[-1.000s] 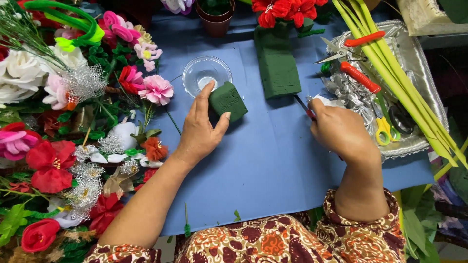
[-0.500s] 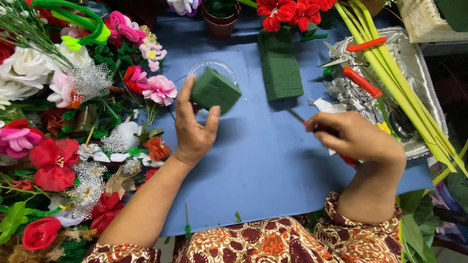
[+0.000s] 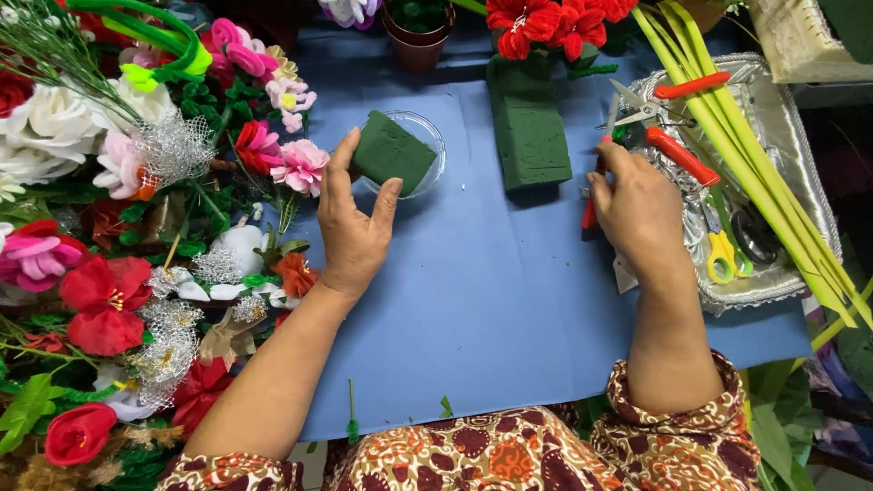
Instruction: Cutting a block of floral foam into smaller pieces and trimming them to fit inside a small plastic bowl.
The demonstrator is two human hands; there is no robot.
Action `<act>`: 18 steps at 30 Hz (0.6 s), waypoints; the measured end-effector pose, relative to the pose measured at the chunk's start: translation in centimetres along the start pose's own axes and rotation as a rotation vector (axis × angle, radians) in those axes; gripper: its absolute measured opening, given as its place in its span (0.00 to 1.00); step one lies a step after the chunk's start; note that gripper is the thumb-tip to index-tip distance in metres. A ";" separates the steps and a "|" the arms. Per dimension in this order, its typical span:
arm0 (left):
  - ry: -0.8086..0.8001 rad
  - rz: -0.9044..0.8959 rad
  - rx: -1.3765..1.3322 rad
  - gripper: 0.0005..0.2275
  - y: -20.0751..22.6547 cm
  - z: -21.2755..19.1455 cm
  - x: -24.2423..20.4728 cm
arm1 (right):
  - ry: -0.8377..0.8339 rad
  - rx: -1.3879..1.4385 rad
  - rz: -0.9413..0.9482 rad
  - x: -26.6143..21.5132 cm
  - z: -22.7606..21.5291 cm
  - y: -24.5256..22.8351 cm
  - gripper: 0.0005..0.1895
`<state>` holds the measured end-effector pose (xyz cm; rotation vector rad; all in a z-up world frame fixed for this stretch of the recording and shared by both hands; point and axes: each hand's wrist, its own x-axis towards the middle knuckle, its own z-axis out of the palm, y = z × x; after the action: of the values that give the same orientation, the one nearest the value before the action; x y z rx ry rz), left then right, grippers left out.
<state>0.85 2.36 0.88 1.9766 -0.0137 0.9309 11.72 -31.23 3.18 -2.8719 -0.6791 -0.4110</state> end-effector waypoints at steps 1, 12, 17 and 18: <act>-0.001 -0.002 0.000 0.26 -0.3 0.1 -0.1 | -0.002 0.000 0.000 0.0 0.1 -0.1 0.16; -0.017 -0.051 0.084 0.23 -2.9 1.2 -1.0 | 0.151 0.200 -0.406 1.4 1.8 -6.7 0.24; -0.039 -0.076 0.045 0.18 -3.3 1.2 -1.0 | 0.121 0.340 -0.503 4.0 0.3 -10.4 0.36; -0.047 -0.078 0.040 0.16 -3.4 1.0 -1.1 | 0.112 0.399 -0.538 4.6 0.4 -11.2 0.39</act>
<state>1.85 3.15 -2.58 2.0213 0.0560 0.8404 10.61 -19.33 5.25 -2.2502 -1.3415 -0.4352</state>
